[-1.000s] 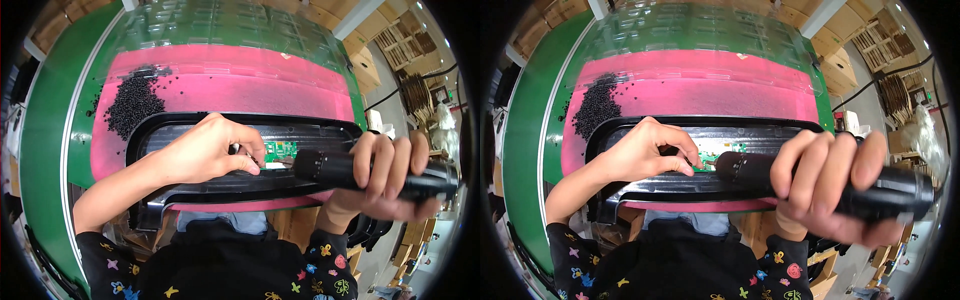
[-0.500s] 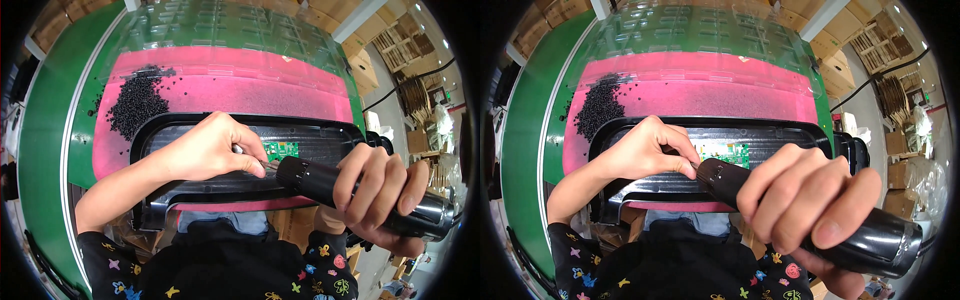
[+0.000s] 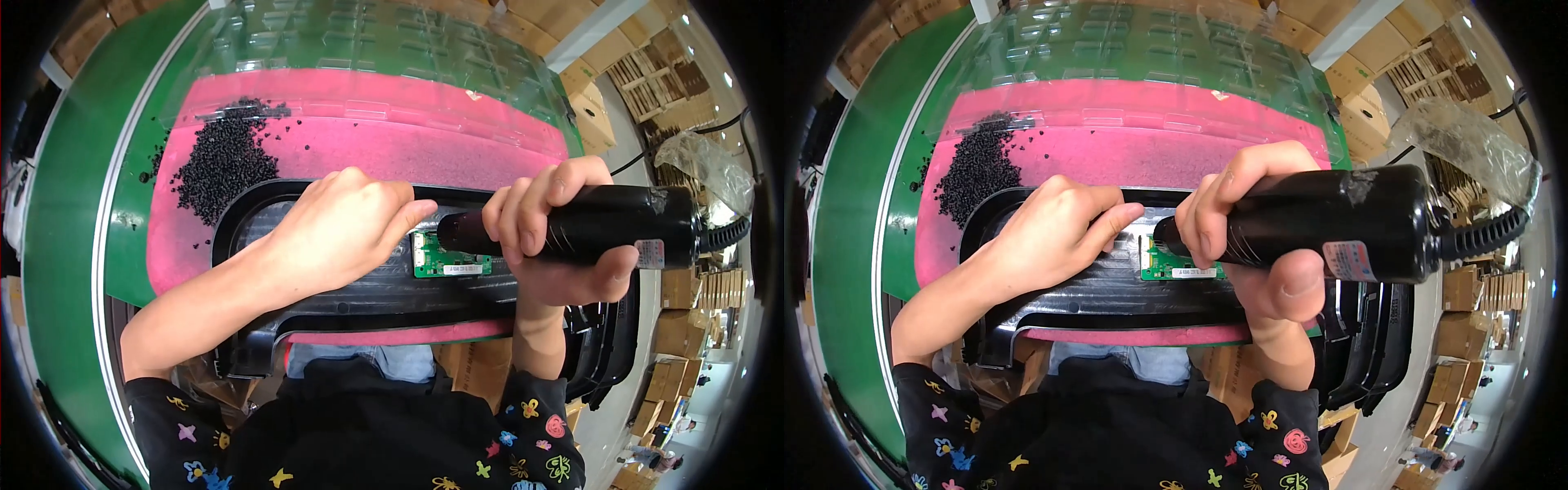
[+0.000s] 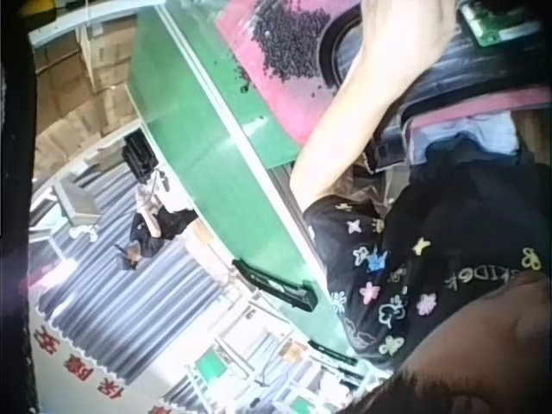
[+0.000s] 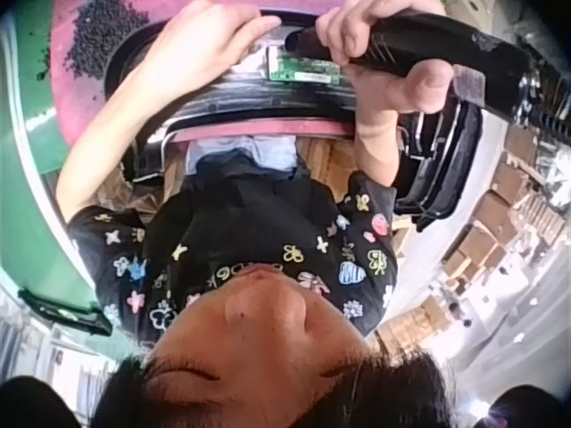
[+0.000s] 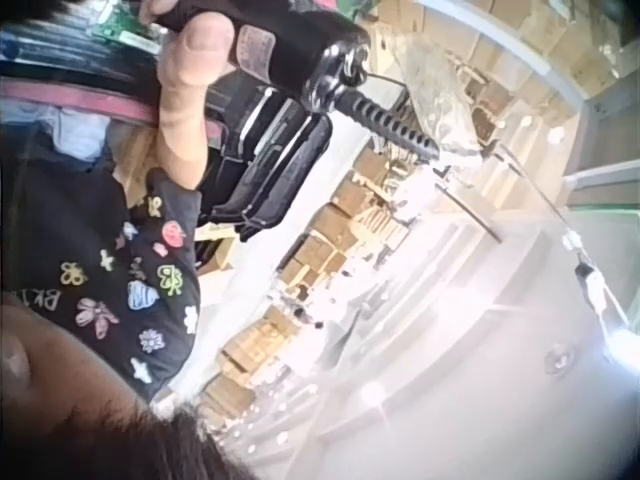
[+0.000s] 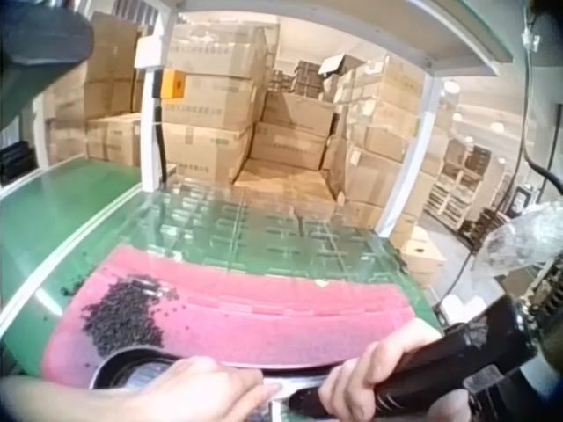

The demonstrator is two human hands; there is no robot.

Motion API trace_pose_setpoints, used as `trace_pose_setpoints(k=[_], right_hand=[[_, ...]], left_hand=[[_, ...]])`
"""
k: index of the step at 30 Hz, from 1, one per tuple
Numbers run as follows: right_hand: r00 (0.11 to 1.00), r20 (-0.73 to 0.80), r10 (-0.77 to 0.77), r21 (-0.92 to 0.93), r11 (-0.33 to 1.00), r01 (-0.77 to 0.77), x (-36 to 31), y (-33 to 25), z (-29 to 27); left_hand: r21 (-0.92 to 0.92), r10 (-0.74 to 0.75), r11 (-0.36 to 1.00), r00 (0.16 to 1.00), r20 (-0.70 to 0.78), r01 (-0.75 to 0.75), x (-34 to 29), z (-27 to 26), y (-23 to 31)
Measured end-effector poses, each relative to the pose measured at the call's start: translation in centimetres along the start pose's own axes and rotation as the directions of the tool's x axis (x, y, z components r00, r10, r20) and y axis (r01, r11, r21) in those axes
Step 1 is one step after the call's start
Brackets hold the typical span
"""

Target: Assemble electronic components by installing a PCB into a plastic casing and fastening it with screws using an electric screwdriver.

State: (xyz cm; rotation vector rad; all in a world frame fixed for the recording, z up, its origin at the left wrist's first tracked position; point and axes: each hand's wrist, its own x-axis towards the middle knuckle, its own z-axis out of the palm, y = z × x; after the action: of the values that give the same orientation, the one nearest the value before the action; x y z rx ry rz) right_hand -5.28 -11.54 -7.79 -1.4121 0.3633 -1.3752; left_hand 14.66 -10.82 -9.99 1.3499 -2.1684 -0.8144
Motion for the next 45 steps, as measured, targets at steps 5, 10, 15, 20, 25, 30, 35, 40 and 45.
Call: trace_pose_setpoints(k=[5, 10, 15, 20, 25, 30, 35, 40, 45], right_hand=[[0.997, -0.04, 0.061, -0.062, 0.996, -0.064, 0.2, 0.2, 0.4], [0.995, 0.02, 0.097, -0.176, 0.98, -0.092, 1.3, 0.8, 1.6], [0.969, 0.171, 0.18, -0.201, 0.969, -0.145, 2.4, 0.9, 1.3], [0.989, 0.108, 0.105, -0.099, 0.991, -0.095, 1.9, 1.3, 1.0], [0.99, 0.102, 0.098, -0.109, 0.99, -0.087, 1.9, 1.3, 0.9], [0.973, 0.176, 0.148, -0.149, 0.981, -0.123, 2.8, 1.5, 0.8], [1.0, -0.001, 0.013, -0.064, 0.998, -0.013, 1.0, 1.2, 0.4], [0.99, 0.051, -0.134, 0.328, 0.938, 0.11, 0.6, -1.6, -1.2], [0.984, 0.003, -0.179, 0.329, 0.929, 0.168, -0.1, -2.7, -0.9]], left_hand=[[0.003, 0.056, 0.998, 0.995, -0.077, -0.056, -0.1, 0.4, -0.6], [-0.074, 0.12, 0.989, 0.989, -0.087, -0.127, -0.3, 0.4, -1.0], [-0.029, 0.088, 0.996, 0.995, -0.054, -0.09, -0.5, 0.0, -0.9], [-0.062, 0.134, 0.988, 0.987, -0.083, -0.14, -0.3, 0.4, -1.3], [0.007, 0.165, 0.986, 0.983, 0.083, -0.166, -0.2, 0.6, -1.3], [0.014, 0.16, 0.987, 0.985, 0.072, -0.161, 0.0, 1.0, -1.8], [0.044, 0.144, 0.987, 0.977, 0.159, -0.153, 0.0, 0.4, -1.1], [-0.093, 0.37, 0.927, 0.927, 0.061, -0.364, -0.1, 0.8, -1.5], [-0.204, 0.397, 0.899, 0.918, 0.012, -0.387, 0.0, 1.0, -1.3]])
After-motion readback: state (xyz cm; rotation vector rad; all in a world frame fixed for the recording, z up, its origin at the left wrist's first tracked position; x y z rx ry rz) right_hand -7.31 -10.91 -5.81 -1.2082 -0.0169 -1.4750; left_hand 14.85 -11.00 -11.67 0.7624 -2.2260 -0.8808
